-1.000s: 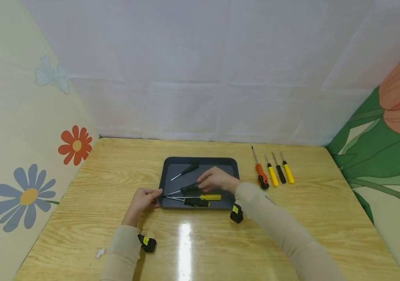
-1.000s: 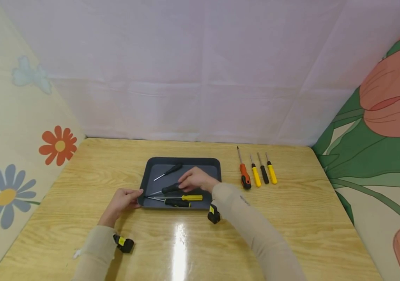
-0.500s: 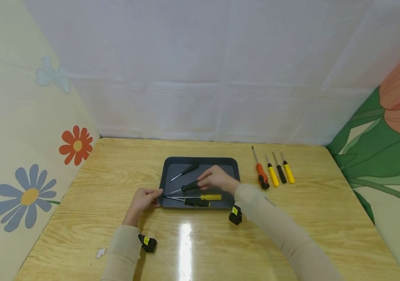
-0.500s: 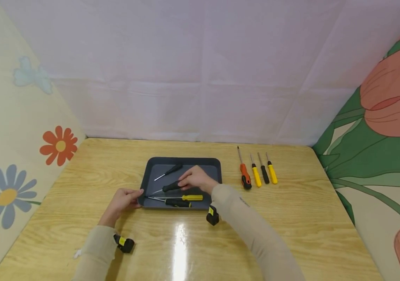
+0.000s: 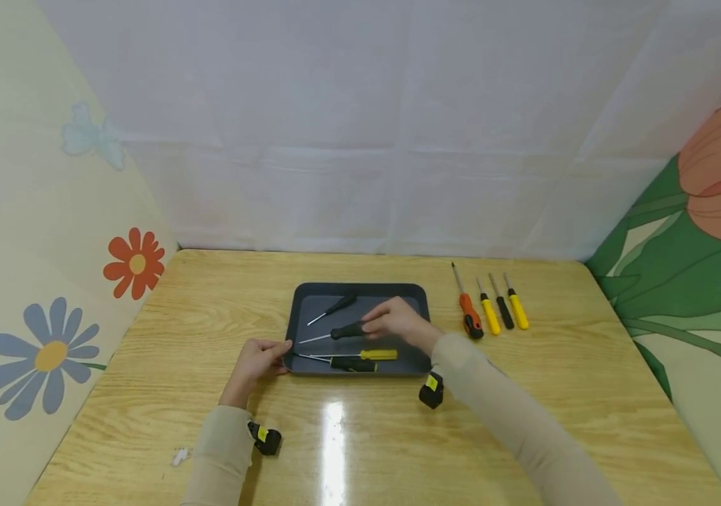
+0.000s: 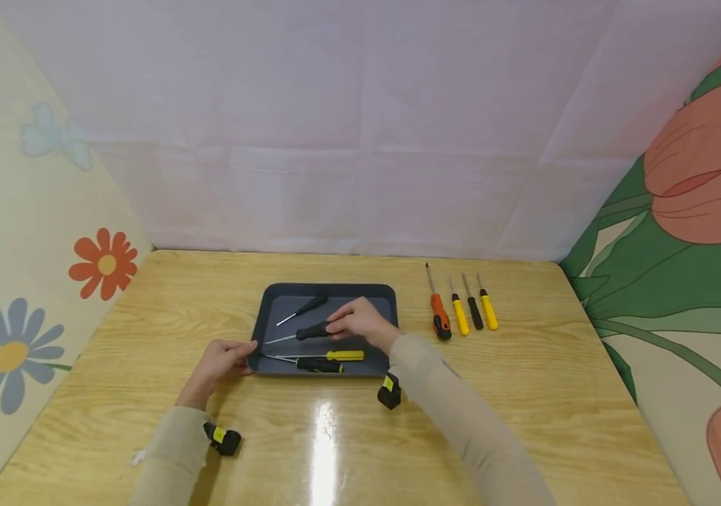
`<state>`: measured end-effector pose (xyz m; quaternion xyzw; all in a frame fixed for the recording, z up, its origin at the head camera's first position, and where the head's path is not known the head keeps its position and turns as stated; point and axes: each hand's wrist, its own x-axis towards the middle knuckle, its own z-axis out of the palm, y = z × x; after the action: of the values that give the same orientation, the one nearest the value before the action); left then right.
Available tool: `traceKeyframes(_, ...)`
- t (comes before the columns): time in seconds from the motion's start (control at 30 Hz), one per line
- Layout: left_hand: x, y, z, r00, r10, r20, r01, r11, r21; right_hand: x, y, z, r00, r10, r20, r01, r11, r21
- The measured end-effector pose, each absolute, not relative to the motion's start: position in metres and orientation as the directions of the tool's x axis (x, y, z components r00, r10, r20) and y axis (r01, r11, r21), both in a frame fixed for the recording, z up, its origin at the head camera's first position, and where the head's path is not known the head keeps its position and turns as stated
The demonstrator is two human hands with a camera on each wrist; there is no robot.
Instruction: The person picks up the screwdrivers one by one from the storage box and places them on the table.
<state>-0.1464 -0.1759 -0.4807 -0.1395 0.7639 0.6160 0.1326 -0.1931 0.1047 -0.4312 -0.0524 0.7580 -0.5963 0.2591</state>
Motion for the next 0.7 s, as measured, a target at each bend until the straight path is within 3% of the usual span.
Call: traceKeyframes(0.7, -0.145, -0.177, -0.480, -0.931, -0.038, -0.364, -0.364, 0.202, 0.909, -0.188, 0.124, -0.426, -0.883, -0.349, -0.313, 0.243, 0.232, -0.942)
